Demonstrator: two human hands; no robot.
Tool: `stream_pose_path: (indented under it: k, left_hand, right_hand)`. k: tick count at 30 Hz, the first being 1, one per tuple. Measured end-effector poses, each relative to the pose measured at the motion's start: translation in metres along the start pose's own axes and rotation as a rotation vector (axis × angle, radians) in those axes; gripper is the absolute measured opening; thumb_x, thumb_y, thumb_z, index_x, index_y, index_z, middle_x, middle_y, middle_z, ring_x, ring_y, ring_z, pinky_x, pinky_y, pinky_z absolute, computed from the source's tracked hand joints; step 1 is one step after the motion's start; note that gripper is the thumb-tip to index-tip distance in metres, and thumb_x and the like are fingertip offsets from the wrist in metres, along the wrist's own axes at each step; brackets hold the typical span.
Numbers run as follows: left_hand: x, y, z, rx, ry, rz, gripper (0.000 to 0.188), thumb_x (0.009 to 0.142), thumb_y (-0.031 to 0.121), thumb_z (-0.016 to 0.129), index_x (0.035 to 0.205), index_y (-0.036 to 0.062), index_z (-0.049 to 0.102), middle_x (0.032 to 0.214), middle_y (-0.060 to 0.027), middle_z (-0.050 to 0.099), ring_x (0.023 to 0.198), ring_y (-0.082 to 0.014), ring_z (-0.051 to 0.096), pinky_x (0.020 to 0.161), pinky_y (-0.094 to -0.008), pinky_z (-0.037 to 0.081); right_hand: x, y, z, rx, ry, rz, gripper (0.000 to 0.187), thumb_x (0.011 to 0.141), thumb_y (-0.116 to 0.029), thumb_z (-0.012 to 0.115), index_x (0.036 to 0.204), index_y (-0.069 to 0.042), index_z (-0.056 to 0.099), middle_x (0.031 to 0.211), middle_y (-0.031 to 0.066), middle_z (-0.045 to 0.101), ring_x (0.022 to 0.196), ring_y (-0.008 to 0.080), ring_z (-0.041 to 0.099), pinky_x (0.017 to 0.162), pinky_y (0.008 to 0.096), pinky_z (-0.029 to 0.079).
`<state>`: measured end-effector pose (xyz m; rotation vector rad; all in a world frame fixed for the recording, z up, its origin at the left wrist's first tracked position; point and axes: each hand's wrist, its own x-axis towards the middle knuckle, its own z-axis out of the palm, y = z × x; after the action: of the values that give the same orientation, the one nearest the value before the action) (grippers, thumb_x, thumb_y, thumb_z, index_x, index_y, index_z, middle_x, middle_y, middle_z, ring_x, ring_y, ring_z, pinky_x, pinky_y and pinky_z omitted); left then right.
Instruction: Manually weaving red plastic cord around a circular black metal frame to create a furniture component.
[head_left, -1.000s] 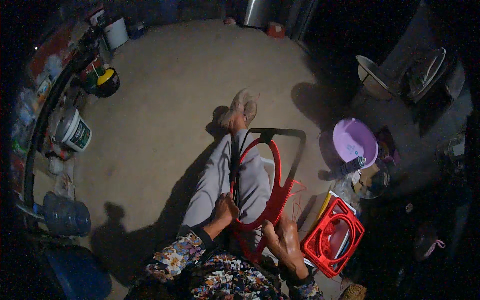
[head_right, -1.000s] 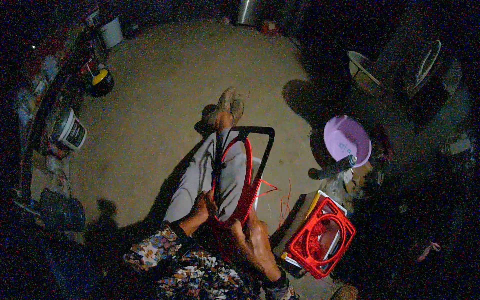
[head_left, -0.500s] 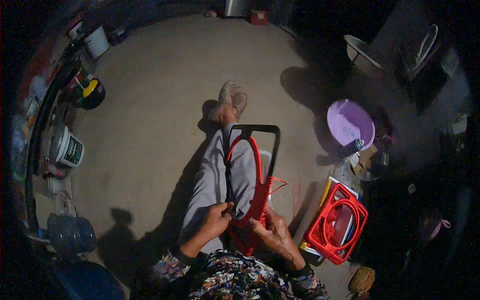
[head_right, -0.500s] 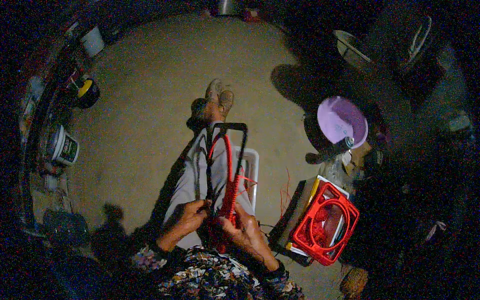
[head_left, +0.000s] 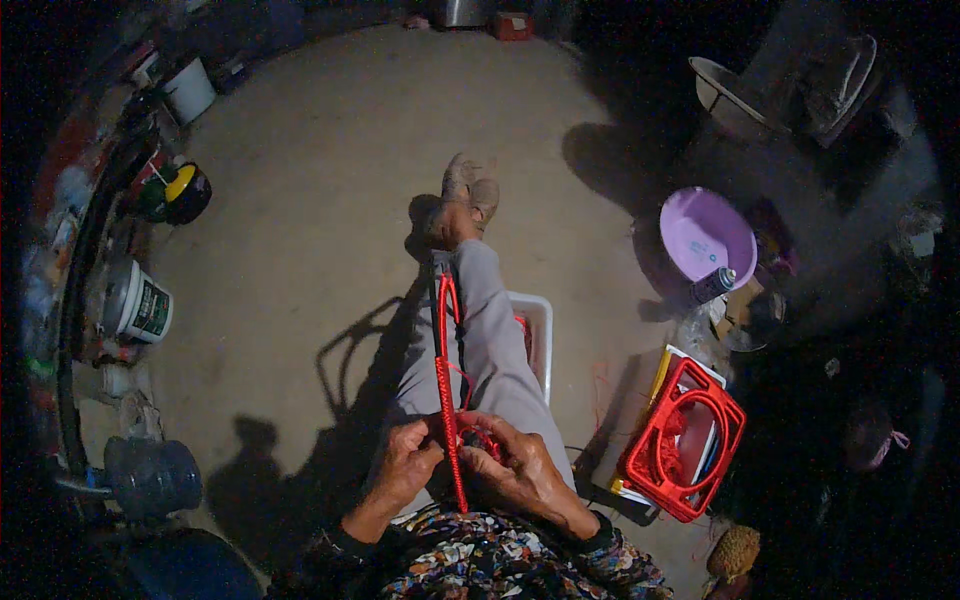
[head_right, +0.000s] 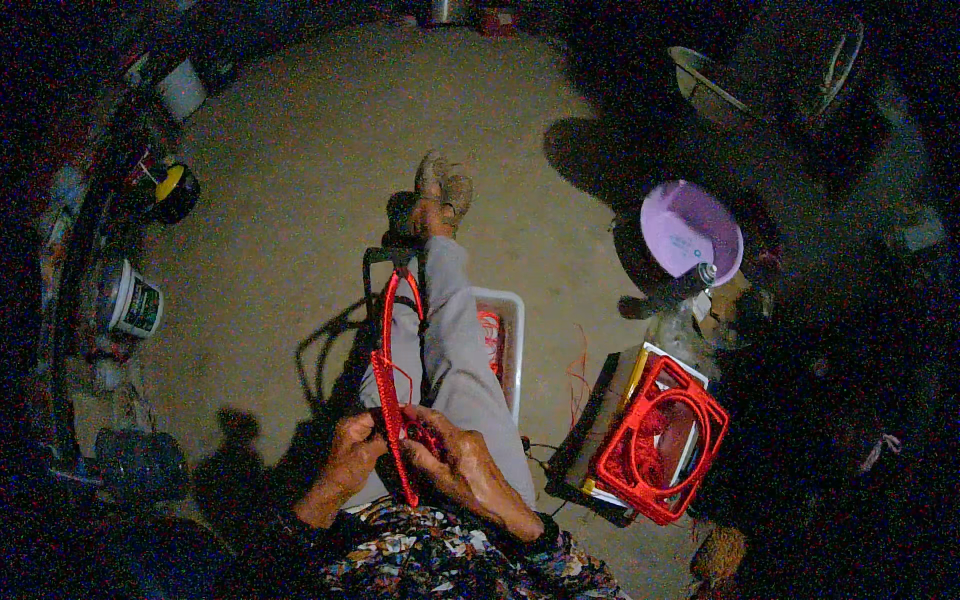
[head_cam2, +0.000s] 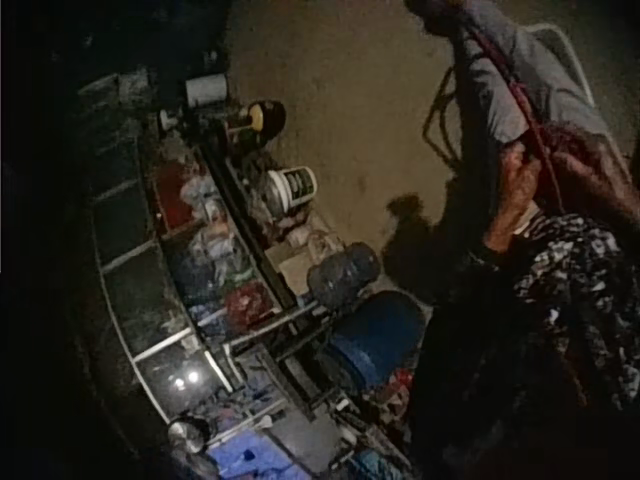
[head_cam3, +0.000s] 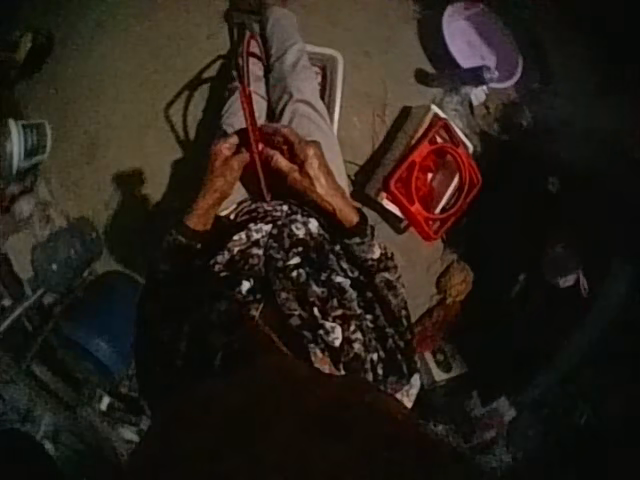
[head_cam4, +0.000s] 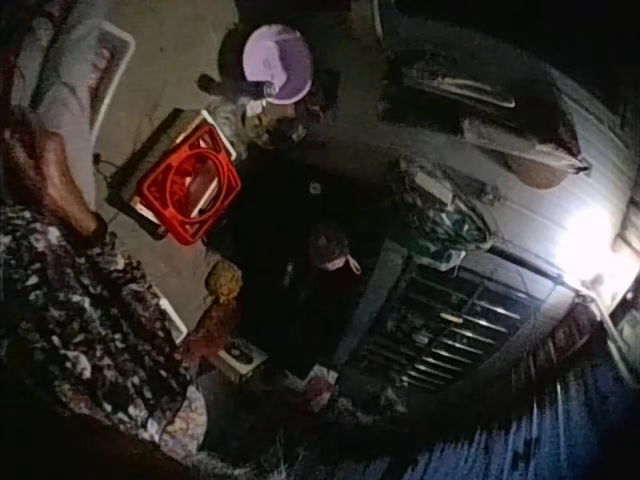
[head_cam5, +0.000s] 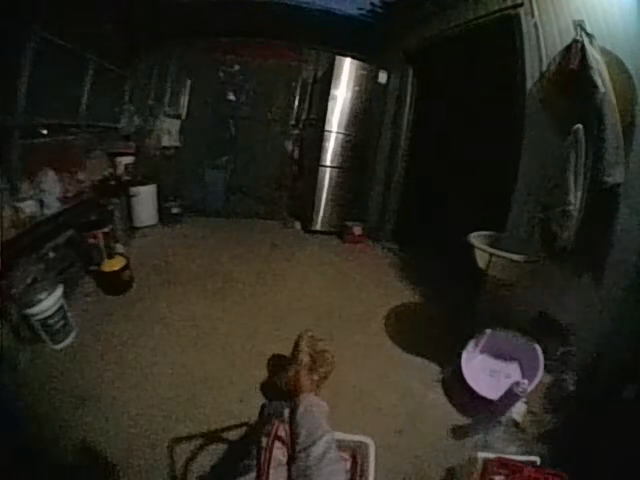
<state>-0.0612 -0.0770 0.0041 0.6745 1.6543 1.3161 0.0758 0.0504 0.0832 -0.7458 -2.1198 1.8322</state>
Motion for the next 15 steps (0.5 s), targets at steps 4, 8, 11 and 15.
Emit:
stream_pose_path:
  k: [4,8,11,15]
  left_hand:
    - [-0.004,0.018,0.002,0.139,0.012,-0.047,0.02,0.079,0.004,0.054,0.096,0.0018,0.064,0.087,-0.0047,0.066,0.08,-0.0132,0.06,0.071,-0.0287,0.048]
    - [-0.006,0.018,0.014,0.414,0.072,0.203,0.015,0.071,-0.001,0.05,0.082,0.0015,0.059,0.069,-0.009,0.055,0.066,-0.0187,0.054,0.061,-0.0334,0.043]
    - [0.003,0.045,0.023,0.255,-0.114,0.269,0.023,0.066,-0.003,0.045,0.086,-0.0038,0.057,0.083,-0.0206,0.058,0.086,-0.0345,0.06,0.074,-0.0377,0.046]
    - [0.013,0.027,0.037,0.272,0.035,0.542,0.021,0.083,0.01,0.058,0.101,0.0,0.062,0.09,-0.0143,0.063,0.082,-0.0211,0.06,0.076,-0.0315,0.047]
  right_hand:
    - [0.0,-0.008,-0.001,0.086,-0.023,0.166,0.043,0.086,-0.022,0.066,0.122,-0.004,0.053,0.077,0.0068,0.061,0.069,0.0061,0.05,0.061,0.0214,0.041]
    - [0.009,-0.012,0.004,-0.064,0.004,0.124,0.041,0.086,-0.022,0.066,0.118,-0.001,0.053,0.073,0.0099,0.062,0.063,0.0119,0.055,0.055,0.0285,0.043]
    - [0.01,-0.002,0.0,-0.173,0.102,0.093,0.032,0.085,-0.019,0.065,0.11,-0.001,0.054,0.068,0.01,0.06,0.056,0.0159,0.055,0.049,0.0333,0.042]
    - [0.008,0.023,-0.015,-0.221,0.208,-0.037,0.014,0.09,-0.01,0.053,0.098,0.001,0.053,0.066,0.004,0.055,0.059,0.0078,0.048,0.05,0.0276,0.04]
